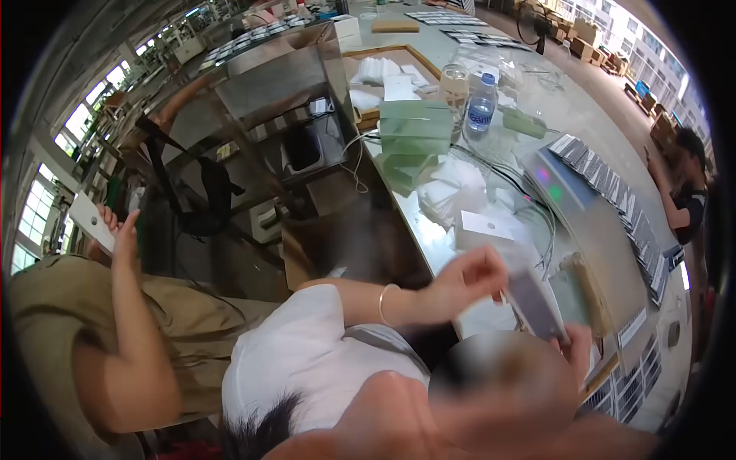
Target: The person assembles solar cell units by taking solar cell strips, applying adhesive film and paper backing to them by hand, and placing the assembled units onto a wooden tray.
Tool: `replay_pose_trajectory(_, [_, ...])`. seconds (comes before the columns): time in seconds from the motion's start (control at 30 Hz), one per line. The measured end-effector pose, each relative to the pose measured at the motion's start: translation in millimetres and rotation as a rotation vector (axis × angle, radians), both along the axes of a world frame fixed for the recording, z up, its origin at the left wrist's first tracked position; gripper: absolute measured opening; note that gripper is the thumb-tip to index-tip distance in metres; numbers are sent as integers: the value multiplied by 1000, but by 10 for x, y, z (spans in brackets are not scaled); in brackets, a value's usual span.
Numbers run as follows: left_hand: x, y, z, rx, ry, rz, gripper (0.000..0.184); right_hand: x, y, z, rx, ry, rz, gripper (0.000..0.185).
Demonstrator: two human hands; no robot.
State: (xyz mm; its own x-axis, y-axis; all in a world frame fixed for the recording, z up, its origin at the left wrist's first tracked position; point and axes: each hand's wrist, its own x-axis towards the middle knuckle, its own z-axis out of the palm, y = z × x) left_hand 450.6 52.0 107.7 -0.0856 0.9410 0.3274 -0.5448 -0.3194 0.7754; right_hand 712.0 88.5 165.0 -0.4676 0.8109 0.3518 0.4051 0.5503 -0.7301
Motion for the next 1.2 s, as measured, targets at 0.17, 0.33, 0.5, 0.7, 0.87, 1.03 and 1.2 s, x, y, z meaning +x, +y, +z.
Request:
replay_pose_trajectory(0.17, [-414, 109, 51, -168, -115, 273, 10, -628, 294, 262, -76, 56, 181, 23])
replay_pose_trajectory(0.33, [-479, -285, -20, -75, -4, 173, 8, -511, 110, 231, -144, -27, 257, 26])
replay_pose_trajectory(0.5, [-326, -365, -169, -115, 39, -158, 11, 189, 54, -268, -238, -48, 188, 32])
replay_pose_trajectory(0.7, [-170, -279, -217, -171, 92, -217, 31, 199, -120, -187, -247, 32, 118, 39])
replay_pose_trajectory(0.87, [-86, 72, -279, -363, 68, -131, 33, 118, 198, 121, -239, -56, 26, 59])
replay_pose_trajectory(1.03, [28, 1309, 268, -273, -37, -208, 33, 209, 1366, 618, -461, 16, -24, 59])
replay_pose_trajectory(1.2, [-28, 1530, -140, 347, 572, -1, 43, 344, 1412, 367, -129, -18, -56, 54])
